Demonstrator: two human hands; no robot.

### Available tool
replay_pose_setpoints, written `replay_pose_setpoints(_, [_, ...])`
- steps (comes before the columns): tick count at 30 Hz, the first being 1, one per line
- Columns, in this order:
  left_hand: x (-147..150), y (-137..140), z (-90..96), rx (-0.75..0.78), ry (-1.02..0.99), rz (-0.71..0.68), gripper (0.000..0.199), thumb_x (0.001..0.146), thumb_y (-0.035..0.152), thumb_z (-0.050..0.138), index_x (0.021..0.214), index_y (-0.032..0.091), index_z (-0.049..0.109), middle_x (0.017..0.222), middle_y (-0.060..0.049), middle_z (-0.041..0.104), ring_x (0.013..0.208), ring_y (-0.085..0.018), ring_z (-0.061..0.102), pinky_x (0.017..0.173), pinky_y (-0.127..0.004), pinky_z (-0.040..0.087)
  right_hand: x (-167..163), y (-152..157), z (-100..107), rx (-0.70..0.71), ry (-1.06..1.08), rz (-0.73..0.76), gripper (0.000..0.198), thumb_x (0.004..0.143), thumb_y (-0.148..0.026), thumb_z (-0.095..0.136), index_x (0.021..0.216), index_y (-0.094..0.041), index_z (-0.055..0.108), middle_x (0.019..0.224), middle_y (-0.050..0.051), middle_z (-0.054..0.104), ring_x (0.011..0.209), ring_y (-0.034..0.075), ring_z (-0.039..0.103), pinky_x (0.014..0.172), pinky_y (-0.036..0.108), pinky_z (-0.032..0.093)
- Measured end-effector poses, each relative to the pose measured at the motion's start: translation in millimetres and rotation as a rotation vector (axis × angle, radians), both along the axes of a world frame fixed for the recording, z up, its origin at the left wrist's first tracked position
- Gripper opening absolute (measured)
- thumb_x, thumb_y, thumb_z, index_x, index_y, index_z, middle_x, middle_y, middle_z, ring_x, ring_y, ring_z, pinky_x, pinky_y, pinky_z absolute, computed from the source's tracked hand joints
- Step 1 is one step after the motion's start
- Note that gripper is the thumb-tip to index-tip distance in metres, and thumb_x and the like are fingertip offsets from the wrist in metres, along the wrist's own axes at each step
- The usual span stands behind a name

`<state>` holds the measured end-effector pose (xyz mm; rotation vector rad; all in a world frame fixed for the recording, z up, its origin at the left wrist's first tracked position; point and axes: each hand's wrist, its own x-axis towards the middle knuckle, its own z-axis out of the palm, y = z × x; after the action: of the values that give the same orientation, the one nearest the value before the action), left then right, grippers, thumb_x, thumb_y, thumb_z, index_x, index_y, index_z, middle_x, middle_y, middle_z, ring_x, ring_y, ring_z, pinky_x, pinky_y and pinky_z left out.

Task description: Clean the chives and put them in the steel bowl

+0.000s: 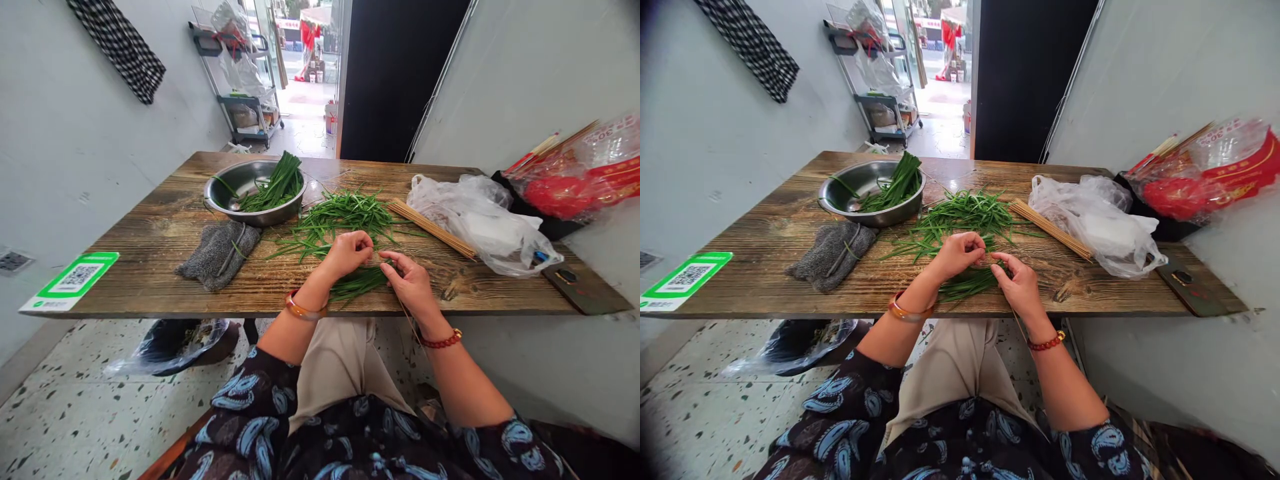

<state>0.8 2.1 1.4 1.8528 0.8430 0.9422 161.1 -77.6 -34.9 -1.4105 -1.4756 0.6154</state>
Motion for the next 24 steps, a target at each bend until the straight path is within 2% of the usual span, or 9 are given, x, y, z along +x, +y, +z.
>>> replay_pose_setpoints(7, [0.3,0.3,-0.1,0.009,-0.01,-0.011,0.01,0.07,0.006,0.053,0.072,0.016,0.057,0.058,0.004,0.06,0.052,-0.008,0.056,0.052,-0.019,0.043,-0.6,0.1,1.0,-0.002,0.006,0.003,0.04,0.085,-0.046,0.057,0.113,-0.021,0.068,0.062,-0.003,0.054,0.054,0.013,0.051,0.052,0.026,0.045])
replay_pose_setpoints(16, [0.2,0.8,-0.8,0.007,0.0,-0.009,0.009,0.071,0.007,0.053,0.071,0.015,0.057,0.058,0.004,0.058,0.052,-0.008,0.056,0.052,-0.02,0.043,-0.5,-0.7,2.5,0.006,0.002,0.011,0.037,0.085,-0.044,0.058,0.111,-0.02,0.068,0.069,-0.001,0.06,0.056,0.013,0.052,0.054,0.026,0.044])
replay_pose_setpoints(24, [0.0,1.0,-1.7,0.039,0.015,-0.026,0.008,0.071,0.008,0.053,0.071,0.015,0.058,0.057,0.004,0.058,0.052,-0.008,0.055,0.052,-0.019,0.043,-1.2,-1.0,3.6,0.004,0.006,0.007,0.038,0.085,-0.044,0.058,0.112,-0.02,0.068,0.062,-0.003,0.054,0.053,0.012,0.05,0.053,0.026,0.043])
